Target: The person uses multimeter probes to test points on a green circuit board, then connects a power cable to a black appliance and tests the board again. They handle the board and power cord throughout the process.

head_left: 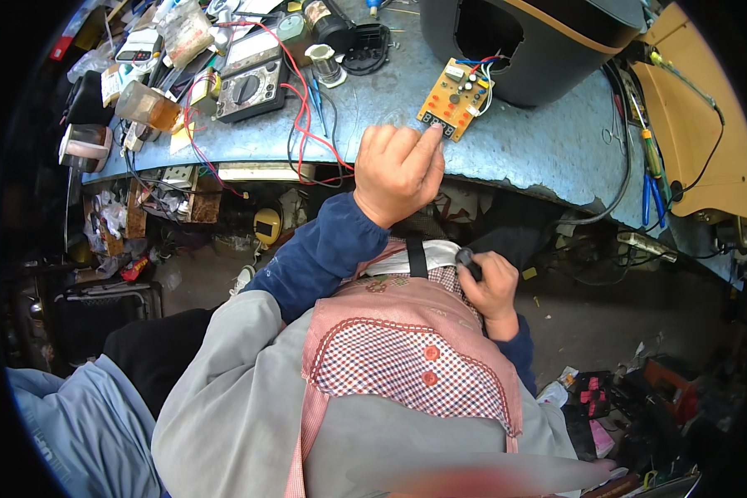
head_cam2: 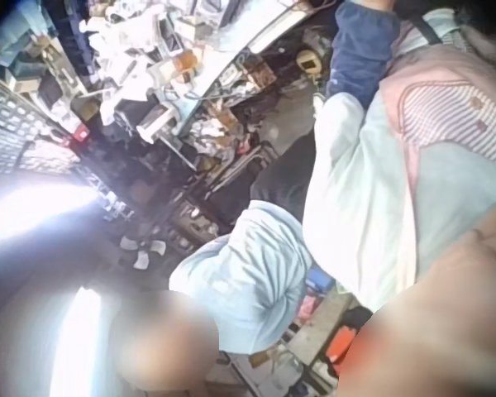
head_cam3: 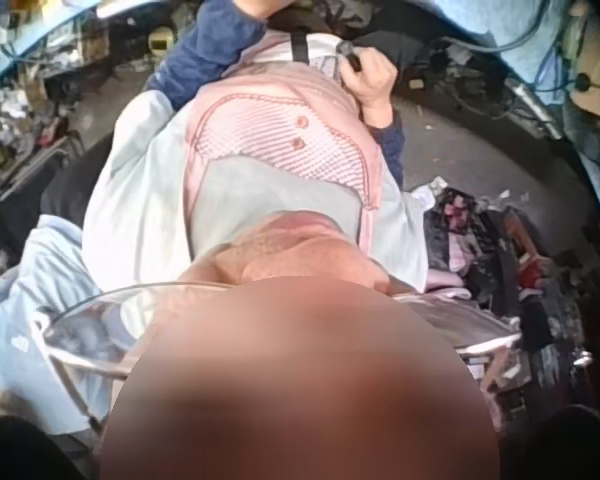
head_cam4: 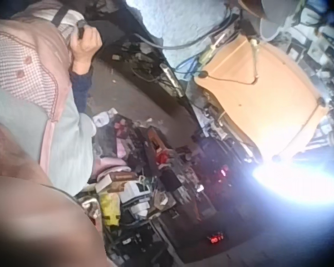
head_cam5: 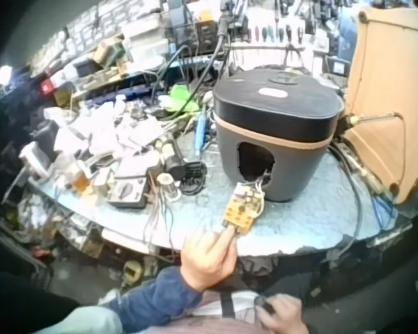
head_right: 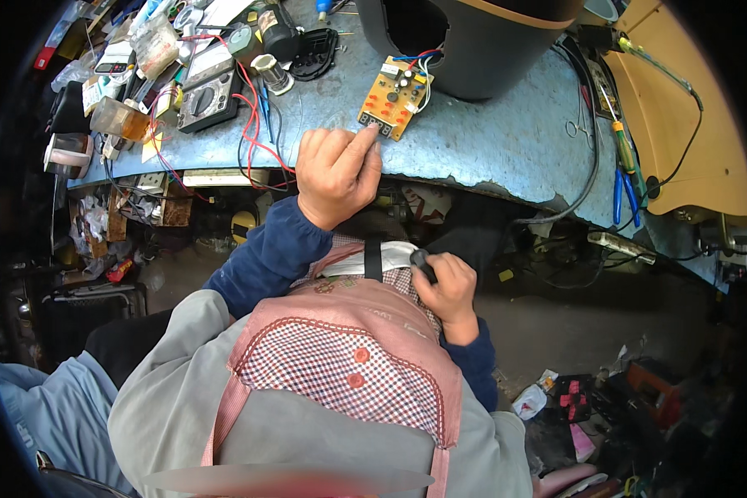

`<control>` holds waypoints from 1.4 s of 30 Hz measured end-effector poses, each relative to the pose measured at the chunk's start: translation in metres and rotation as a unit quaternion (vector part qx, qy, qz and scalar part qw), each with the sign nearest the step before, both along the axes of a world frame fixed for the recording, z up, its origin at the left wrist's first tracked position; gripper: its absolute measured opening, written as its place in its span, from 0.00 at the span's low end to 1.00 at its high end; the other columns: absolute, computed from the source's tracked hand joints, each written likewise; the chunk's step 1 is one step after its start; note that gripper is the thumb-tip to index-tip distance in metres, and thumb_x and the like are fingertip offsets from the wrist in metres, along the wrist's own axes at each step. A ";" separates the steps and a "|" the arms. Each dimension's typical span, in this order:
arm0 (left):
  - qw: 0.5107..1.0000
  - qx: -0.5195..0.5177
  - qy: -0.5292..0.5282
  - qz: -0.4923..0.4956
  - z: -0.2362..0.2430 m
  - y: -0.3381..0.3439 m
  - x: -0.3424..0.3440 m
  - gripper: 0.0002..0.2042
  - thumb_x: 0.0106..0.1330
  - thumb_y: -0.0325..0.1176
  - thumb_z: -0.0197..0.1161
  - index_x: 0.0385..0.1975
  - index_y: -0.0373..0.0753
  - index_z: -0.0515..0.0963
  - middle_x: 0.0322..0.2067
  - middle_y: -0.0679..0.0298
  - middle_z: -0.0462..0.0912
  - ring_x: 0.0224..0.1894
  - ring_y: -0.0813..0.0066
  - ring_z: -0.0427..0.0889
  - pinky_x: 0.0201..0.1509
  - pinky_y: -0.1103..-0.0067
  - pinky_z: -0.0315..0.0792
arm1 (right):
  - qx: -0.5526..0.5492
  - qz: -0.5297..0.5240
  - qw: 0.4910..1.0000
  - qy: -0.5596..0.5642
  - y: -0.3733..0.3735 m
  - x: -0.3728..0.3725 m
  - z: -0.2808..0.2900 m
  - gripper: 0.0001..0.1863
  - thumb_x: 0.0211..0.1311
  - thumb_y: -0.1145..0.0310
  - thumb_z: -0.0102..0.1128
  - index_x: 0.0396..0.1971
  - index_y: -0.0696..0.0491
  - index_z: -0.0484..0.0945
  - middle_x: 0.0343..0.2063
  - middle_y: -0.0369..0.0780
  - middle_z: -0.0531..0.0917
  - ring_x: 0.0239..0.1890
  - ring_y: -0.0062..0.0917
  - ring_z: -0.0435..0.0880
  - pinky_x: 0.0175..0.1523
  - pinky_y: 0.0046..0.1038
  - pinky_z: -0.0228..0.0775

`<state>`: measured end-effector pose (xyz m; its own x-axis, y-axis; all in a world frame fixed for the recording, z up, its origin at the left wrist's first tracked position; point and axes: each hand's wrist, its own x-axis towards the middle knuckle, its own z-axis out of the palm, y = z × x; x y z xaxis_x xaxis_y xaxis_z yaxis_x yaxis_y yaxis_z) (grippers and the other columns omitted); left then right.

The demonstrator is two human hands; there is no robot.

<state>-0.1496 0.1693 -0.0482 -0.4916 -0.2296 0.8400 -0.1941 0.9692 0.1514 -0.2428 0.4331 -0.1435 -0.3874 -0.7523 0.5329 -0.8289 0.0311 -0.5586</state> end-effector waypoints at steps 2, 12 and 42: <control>1.000 -0.001 0.002 0.003 -0.002 -0.001 0.001 0.16 0.59 0.23 0.76 0.48 0.39 0.89 0.30 0.66 0.81 0.30 0.63 0.76 0.37 0.67 0.67 | 0.013 -0.008 1.000 0.020 -0.010 0.001 -0.007 0.11 0.50 0.73 0.79 0.32 0.57 0.84 0.24 0.43 0.83 0.25 0.41 0.84 0.31 0.38 0.77; 1.000 0.002 -0.001 0.003 -0.005 0.000 0.003 0.19 0.57 0.23 0.76 0.51 0.38 0.89 0.31 0.66 0.81 0.30 0.63 0.77 0.38 0.67 0.69 | 0.017 -0.012 1.000 0.020 -0.010 0.005 -0.010 0.12 0.50 0.73 0.80 0.32 0.57 0.83 0.24 0.44 0.83 0.25 0.42 0.84 0.32 0.39 0.76; 1.000 0.000 0.003 0.002 -0.005 -0.001 0.003 0.20 0.57 0.22 0.75 0.52 0.37 0.89 0.32 0.66 0.81 0.30 0.64 0.77 0.38 0.67 0.69 | 0.021 -0.010 0.999 0.031 -0.010 0.005 -0.012 0.12 0.52 0.72 0.80 0.33 0.55 0.83 0.25 0.41 0.83 0.25 0.39 0.85 0.31 0.37 0.76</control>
<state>-0.1468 0.1682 -0.0534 -0.4864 -0.2306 0.8427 -0.1968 0.9687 0.1515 -0.2379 0.4230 -0.1560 -0.3694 -0.7667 0.5251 -0.8610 0.0697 -0.5039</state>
